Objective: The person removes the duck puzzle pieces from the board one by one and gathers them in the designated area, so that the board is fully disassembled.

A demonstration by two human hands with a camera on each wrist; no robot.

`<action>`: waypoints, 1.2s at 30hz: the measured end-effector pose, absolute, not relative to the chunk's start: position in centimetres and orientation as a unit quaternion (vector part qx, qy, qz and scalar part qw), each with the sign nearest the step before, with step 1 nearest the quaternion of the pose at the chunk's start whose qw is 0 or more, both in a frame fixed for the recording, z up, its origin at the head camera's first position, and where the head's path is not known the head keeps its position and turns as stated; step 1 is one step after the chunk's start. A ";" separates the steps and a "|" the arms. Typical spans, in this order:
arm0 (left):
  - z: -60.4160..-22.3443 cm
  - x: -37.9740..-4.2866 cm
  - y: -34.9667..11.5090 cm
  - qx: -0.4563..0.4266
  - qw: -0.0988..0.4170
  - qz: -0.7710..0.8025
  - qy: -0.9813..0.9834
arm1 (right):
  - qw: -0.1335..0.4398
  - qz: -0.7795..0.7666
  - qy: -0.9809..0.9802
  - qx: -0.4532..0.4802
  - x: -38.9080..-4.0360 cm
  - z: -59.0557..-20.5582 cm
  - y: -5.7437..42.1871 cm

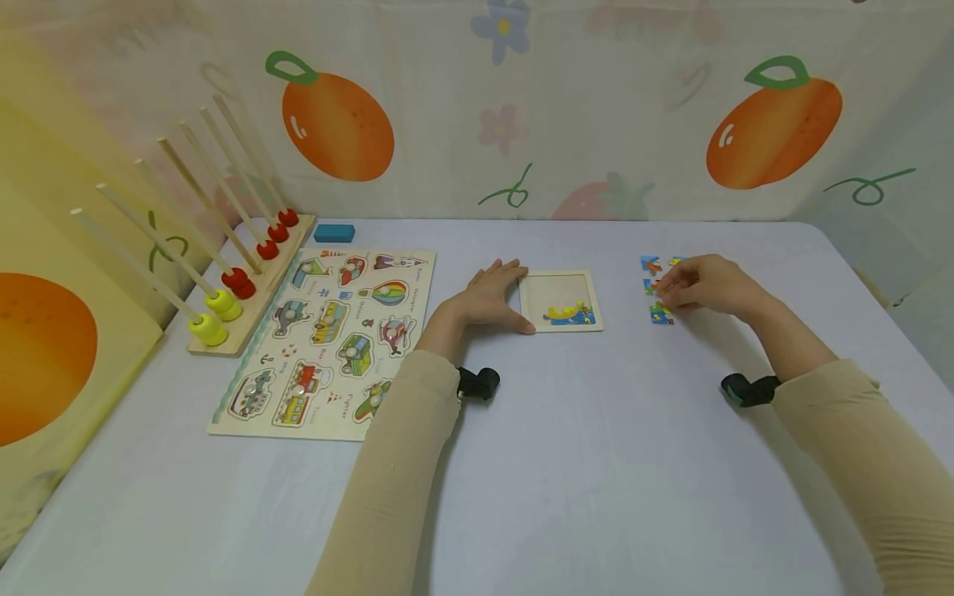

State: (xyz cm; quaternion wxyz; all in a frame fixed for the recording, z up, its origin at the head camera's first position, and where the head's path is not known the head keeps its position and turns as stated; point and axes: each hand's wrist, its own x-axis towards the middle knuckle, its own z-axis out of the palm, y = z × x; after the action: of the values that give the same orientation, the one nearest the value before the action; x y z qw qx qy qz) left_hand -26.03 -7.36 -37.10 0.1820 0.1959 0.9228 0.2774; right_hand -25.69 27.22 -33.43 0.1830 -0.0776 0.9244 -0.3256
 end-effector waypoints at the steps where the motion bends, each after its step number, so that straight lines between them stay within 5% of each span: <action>1: -37.1 -26.0 -7.4 0.195 0.181 0.278 0.923 | 0.181 -0.326 0.924 -0.078 -25.7 -33.4 27.1; 36: -37.2 -26.0 -7.4 0.195 0.181 0.275 0.924 | 0.183 -0.354 0.905 -0.146 -24.7 -33.1 20.5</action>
State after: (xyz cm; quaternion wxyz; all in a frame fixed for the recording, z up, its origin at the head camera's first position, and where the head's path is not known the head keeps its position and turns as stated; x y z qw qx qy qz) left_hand -26.03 -7.37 -37.22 0.1813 0.1949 0.9237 0.2754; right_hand -24.73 20.46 -33.14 0.1825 -0.1464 0.9054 -0.3542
